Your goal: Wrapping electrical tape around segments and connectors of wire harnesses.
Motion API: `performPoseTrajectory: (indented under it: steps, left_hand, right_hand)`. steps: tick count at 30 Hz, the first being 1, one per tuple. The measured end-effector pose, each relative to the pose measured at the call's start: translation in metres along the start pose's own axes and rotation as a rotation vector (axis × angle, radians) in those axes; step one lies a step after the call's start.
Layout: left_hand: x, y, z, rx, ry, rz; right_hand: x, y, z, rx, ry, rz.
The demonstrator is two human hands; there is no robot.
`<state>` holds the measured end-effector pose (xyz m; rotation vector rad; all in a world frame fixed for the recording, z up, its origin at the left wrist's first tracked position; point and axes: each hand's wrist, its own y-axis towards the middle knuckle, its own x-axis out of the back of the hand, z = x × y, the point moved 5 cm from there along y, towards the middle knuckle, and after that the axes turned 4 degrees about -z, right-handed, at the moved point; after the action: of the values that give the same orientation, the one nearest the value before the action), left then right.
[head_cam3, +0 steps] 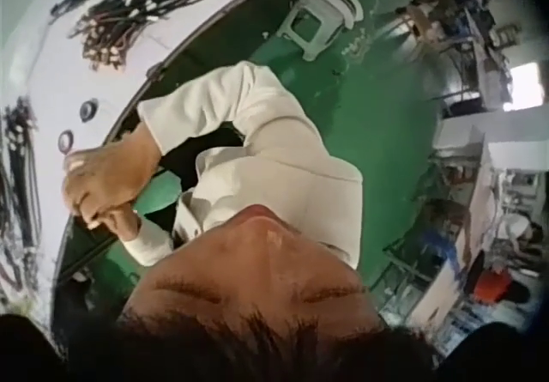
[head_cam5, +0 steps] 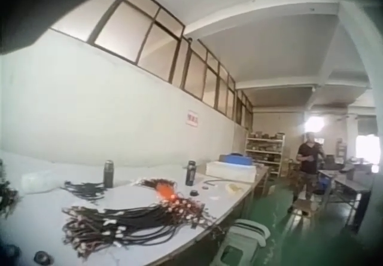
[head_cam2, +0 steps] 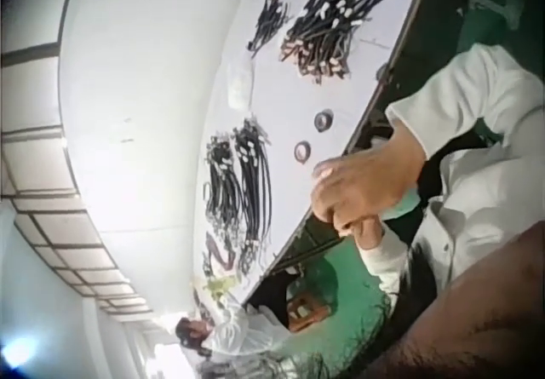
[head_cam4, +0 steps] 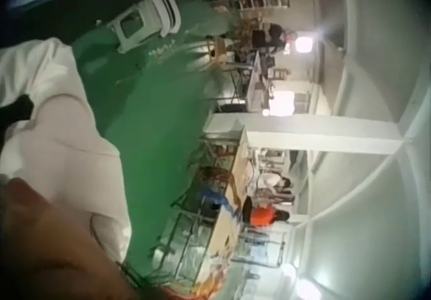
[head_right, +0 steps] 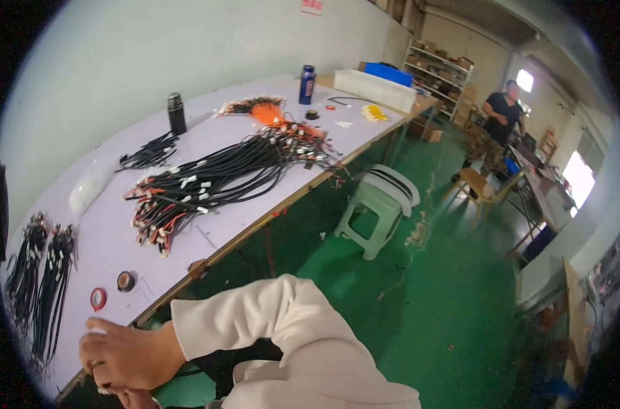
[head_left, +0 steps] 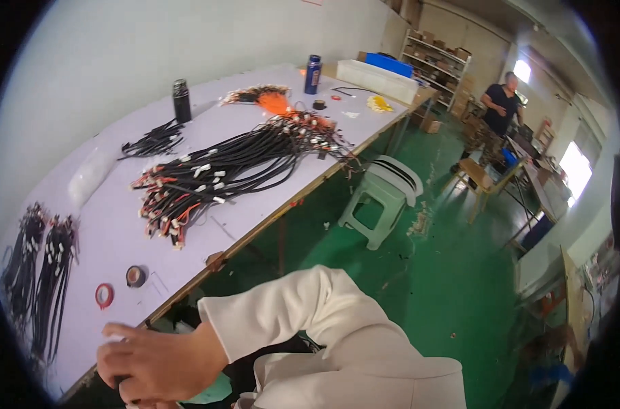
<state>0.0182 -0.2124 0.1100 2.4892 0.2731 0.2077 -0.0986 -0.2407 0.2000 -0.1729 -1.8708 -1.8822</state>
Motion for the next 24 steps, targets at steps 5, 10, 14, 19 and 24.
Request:
performPoseTrajectory:
  steps: [5, 10, 14, 19, 24]
  left_hand:
    - [0.01, -0.031, 0.018, 0.018, 0.012, 0.039]
    - [0.046, -0.034, 0.004, 0.047, -0.972, -0.119]
    - [0.141, -0.048, -0.014, -0.193, -1.13, -0.931]
    - [0.195, -0.095, -0.031, 0.271, 0.579, -1.245]
    - [0.175, -0.109, -0.026, -0.013, 0.257, -1.17]
  right_hand:
    - [-0.021, -0.027, -0.005, -0.339, 0.356, -0.004]
    - [-0.069, -0.086, -0.01, -0.574, 0.62, -0.002]
    - [-0.111, -0.165, -0.01, -0.786, 0.61, 0.741]
    - [-0.14, -0.192, -0.069, -0.814, 0.148, 0.47]
    - [-0.195, -0.195, -0.109, -0.518, 0.048, 0.34]
